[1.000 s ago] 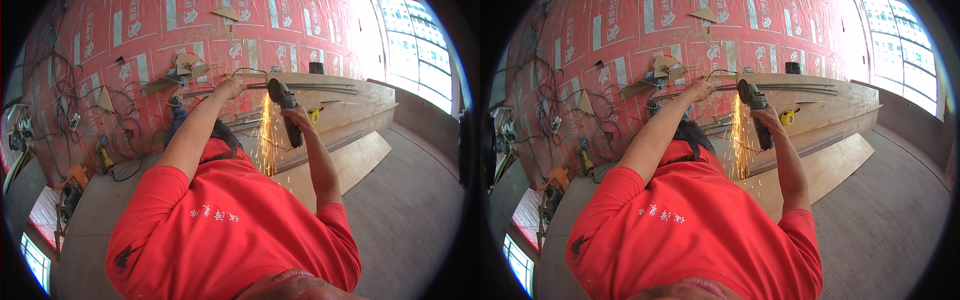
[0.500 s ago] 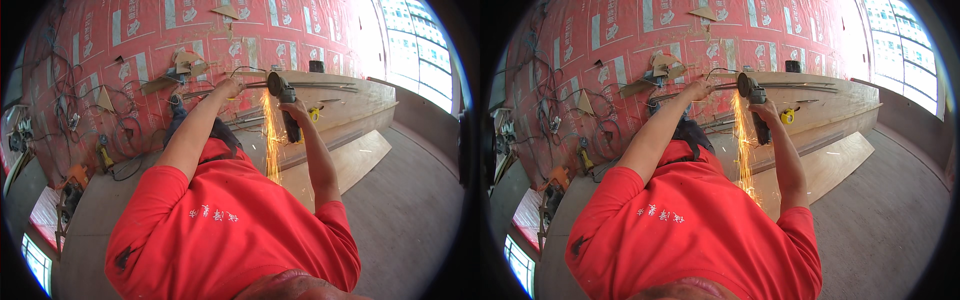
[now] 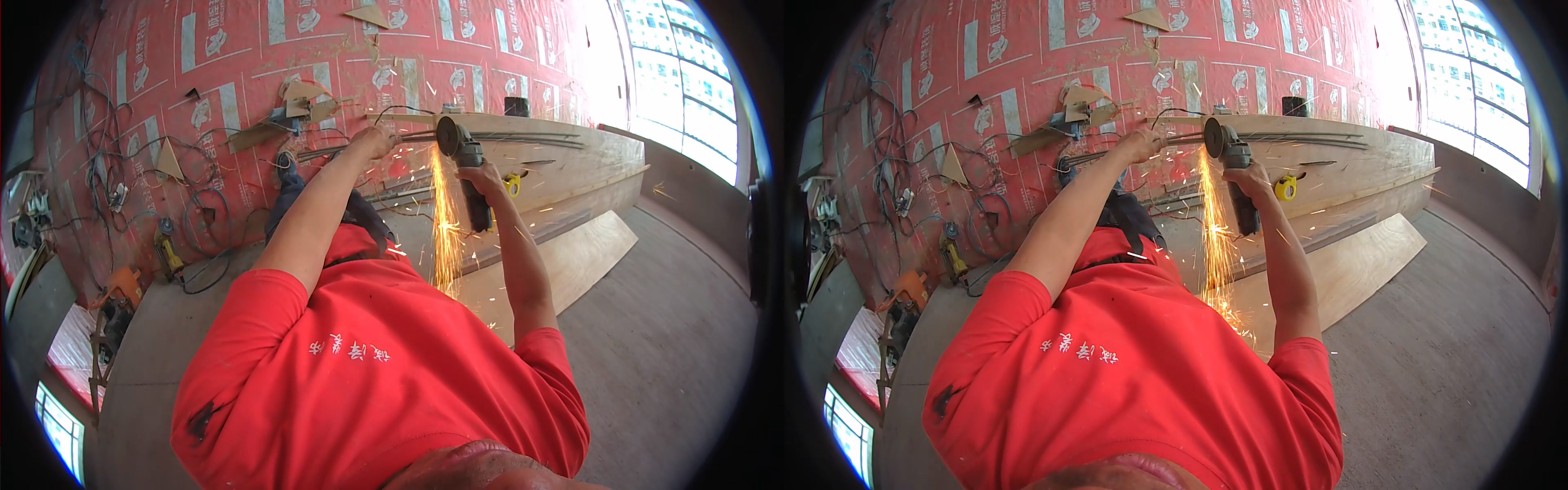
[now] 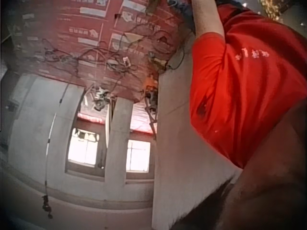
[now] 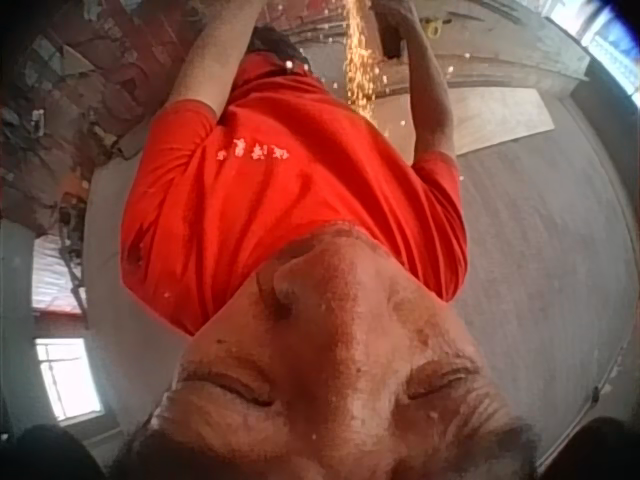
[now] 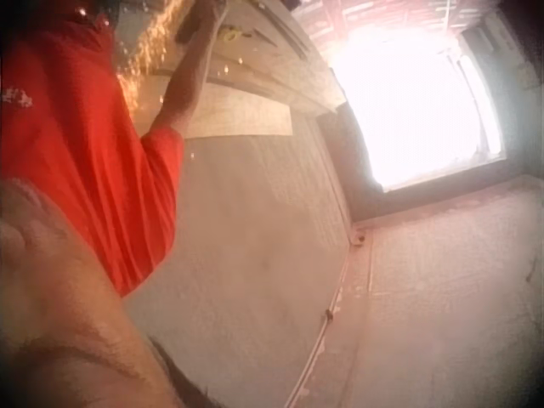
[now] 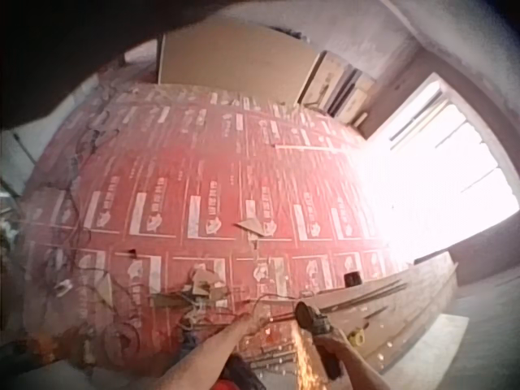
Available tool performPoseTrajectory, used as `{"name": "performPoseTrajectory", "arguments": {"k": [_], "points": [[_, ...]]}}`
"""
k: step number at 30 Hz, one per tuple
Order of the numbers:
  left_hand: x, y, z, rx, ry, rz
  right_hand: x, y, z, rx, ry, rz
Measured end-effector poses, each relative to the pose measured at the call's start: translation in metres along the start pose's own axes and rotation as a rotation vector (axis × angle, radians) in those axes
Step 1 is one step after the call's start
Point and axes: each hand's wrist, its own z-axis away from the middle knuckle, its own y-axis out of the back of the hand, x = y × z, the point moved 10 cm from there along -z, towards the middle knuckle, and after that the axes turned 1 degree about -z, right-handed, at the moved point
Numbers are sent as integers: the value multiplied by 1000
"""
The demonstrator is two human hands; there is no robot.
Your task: Measure several thin metal rods with a tape measure and cut them to length using an angle grinder.
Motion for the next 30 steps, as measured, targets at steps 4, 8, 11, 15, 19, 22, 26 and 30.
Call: {"name": "performPoseTrajectory", "arguments": {"k": [4, 8, 11, 15, 19, 22, 26, 30], "points": [[-2, -5, -1, -60, 23, -17, -6, -4, 0, -55, 33, -88], [-4, -7, -3, -74, 36, -8, 4, 2, -1, -9, -26, 88], [-8, -10, -3, -107, 61, 6, 1, 4, 0, 9, 49, 120], [-10, -9, -3, -78, 60, 23, 7, -1, 6, -39, 30, 20], [-11, -11, -1, -91, 58, 37, 7, 3, 6, 25, 6, 70], [-28, 7, 5, 33, 107, 51, 2, -2, 8, 0, 35, 240], [-72, 21, 24, 34, 181, 21, 11, 5, 27, 69, -22, -82], [-89, 45, 26, 91, 238, 7, 34, 14, 67, -12, -125, -904]]}}
